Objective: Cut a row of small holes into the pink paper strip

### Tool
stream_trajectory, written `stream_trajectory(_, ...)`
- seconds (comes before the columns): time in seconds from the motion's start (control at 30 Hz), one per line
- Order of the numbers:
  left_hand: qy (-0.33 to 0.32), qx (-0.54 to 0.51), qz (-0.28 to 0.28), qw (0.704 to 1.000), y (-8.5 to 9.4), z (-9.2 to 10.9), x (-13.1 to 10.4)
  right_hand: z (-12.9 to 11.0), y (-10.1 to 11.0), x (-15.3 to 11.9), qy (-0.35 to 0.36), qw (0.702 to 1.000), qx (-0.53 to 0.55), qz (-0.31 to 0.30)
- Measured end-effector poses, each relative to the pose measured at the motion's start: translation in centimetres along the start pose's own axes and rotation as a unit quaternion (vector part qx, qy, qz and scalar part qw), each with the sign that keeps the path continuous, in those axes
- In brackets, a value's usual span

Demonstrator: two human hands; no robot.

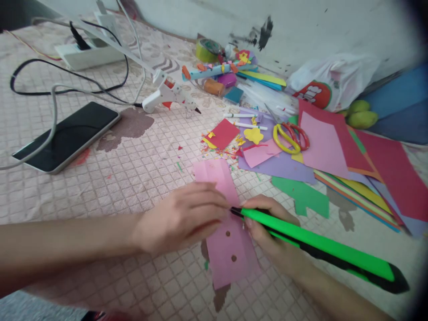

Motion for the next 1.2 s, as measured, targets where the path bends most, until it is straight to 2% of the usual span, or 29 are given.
stream_trajectory(0.1, 0.071, -0.048, -0.003, 0.996, 0.0, -2.5, 0.4, -0.3, -0.4, 0.0, 0.012, 1.000, 0.008, -0.018)
stream_trajectory(0.23, 0.090, -0.069, -0.039, 0.993, -1.4, -3.6, 0.3, -0.4, -0.8, 0.1, 0.014, 0.999, 0.007, -0.033)
stream_trajectory(0.43, 0.079, -0.034, -0.095, 0.992, -3.0, -3.8, -0.2, -0.5, -0.9, 0.3, 0.025, 0.999, -0.003, -0.028)
stream_trajectory(0.83, 0.086, -0.035, -0.105, 0.990, -3.2, -4.0, -0.4, -0.8, -1.2, 0.0, 0.055, 0.997, -0.032, -0.046)
stream_trajectory(1.0, 0.084, -0.034, -0.106, 0.990, -3.2, -4.0, -0.4, -0.3, -0.8, 0.2, 0.022, 0.999, -0.013, -0.033)
stream_trajectory(1.2, 0.083, -0.029, -0.107, 0.990, -3.3, -4.0, -0.4, -1.0, -0.8, 0.3, 0.050, 0.998, -0.044, -0.012)
Point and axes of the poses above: each hand's wrist, its own x-axis towards the middle knuckle, its own y-axis out of the back of the hand, z = x × y, the point moved 9 cm from there along x, towards the middle knuckle, and after that the axes turned 4 degrees about -x, right-handed, at the moved point
